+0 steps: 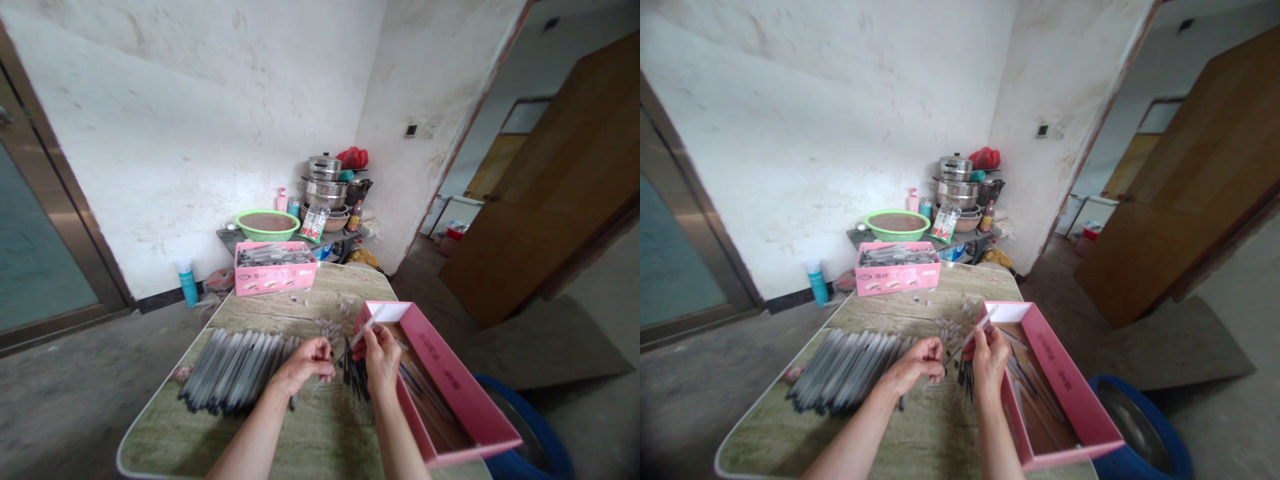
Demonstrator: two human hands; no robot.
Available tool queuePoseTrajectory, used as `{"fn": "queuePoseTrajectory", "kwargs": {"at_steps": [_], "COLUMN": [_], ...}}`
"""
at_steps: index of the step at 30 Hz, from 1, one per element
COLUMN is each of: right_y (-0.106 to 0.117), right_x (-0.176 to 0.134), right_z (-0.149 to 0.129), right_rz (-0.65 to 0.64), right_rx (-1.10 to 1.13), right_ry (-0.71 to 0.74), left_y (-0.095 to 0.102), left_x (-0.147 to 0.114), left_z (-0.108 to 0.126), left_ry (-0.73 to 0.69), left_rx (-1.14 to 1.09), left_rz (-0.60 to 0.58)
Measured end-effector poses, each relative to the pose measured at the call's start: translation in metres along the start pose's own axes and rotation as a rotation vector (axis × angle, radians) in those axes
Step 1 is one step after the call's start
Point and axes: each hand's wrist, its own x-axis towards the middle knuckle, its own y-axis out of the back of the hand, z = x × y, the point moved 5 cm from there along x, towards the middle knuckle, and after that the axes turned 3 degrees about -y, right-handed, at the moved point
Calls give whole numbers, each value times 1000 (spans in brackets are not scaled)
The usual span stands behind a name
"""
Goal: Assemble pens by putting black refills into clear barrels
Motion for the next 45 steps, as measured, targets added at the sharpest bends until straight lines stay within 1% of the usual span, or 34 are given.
{"fn": "queuePoseTrajectory", "kwargs": {"at_steps": [4, 6, 11, 18, 20, 26, 29, 32, 36, 41, 43, 45], "right_y": [-1, -3, -18, -28, -29, -38, -41, -38, -20, -1, 2, 3], "right_x": [-1, -3, -11, -22, -23, -35, -43, -52, -68, -90, -95, -97], "right_z": [0, 2, 15, 21, 21, 20, 22, 25, 26, 20, 21, 23], "right_rz": [-3, -25, -155, -278, -321, -490, -526, -515, -486, -582, -610, -610], "right_rx": [-9, -11, -64, -81, -80, -7, 10, 21, -19, -27, -40, -64], "right_ry": [5, -6, -78, -216, -232, -278, -274, -277, -292, -263, -246, -234], "left_y": [-1, -1, 1, 0, 1, 10, 17, 22, 32, 42, 42, 39], "left_x": [0, 1, 1, -1, 0, 5, 6, 6, 6, 5, 5, 4], "left_z": [2, 2, -1, -6, -6, -10, -12, -12, -10, -9, -9, -8], "left_ry": [-1, -7, -19, 35, 21, -14, -17, -14, -55, -107, -110, -104], "left_rx": [-6, -7, -50, -80, -89, -186, -210, -232, -271, -265, -268, -264], "left_rz": [10, 20, 60, 81, 106, 231, 318, 386, 469, 556, 561, 551]}}
